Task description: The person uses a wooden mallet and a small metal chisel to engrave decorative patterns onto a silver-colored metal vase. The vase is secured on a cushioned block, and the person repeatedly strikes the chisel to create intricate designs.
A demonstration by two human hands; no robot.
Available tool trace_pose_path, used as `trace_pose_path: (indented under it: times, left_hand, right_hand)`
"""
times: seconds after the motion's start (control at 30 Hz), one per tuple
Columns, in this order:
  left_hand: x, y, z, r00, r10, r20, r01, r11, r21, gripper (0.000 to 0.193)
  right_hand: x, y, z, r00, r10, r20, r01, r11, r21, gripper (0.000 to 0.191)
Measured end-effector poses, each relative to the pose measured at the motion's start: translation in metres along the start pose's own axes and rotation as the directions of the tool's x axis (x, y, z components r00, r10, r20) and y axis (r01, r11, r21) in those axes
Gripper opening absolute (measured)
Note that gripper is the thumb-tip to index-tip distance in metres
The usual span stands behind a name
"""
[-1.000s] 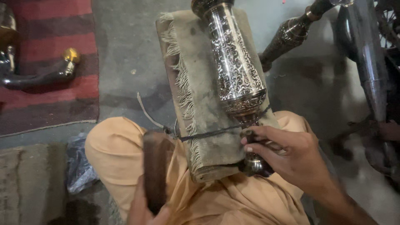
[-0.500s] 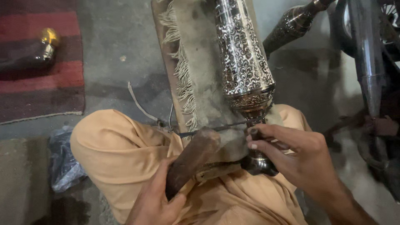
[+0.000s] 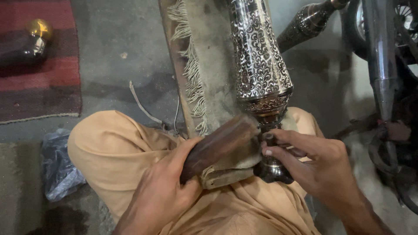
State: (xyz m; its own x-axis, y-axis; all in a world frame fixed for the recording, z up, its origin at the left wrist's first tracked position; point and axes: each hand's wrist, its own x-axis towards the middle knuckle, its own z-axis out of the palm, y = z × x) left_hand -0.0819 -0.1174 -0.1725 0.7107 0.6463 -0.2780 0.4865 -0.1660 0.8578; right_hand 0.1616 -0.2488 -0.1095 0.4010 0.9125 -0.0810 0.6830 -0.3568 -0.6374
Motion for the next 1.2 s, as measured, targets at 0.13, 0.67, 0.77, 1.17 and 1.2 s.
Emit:
trace_pose_path:
  times: [0.13,0.67,0.77,1.17,1.2]
  left_hand:
    - [0.004,0.007,-0.007,0.999,-0.022,0.044,0.026,0.996,-0.085,0.085]
    - [0.015,0.005,-0.012,0.951,0.300,-0.080,-0.249,0.890,0.382,0.086]
    - [0.015,0.004,-0.011,0.972,0.228,-0.065,-0.187,0.905,0.382,0.089]
    - [0.015,0.000,-0.006,0.982,0.190,-0.020,-0.159,0.869,0.469,0.085]
    - [0.015,0.000,-0.006,0.969,0.242,-0.051,-0.213,0.922,0.324,0.083]
  right_hand:
    - [-0.001,0.002,0.001,1.000,0.006,-0.003,-0.006,1.000,0.028,0.040]
    - [-0.001,0.004,0.002,1.000,-0.009,-0.001,0.009,1.000,-0.016,0.038]
    - [-0.001,0.004,0.001,0.999,0.053,0.003,-0.053,0.998,0.019,0.037]
    - [0.001,0.007,-0.001,0.999,-0.036,0.016,0.036,0.999,0.002,0.037]
    - [0.002,0.007,-0.001,1.000,-0.024,0.020,0.024,1.000,-0.014,0.037]
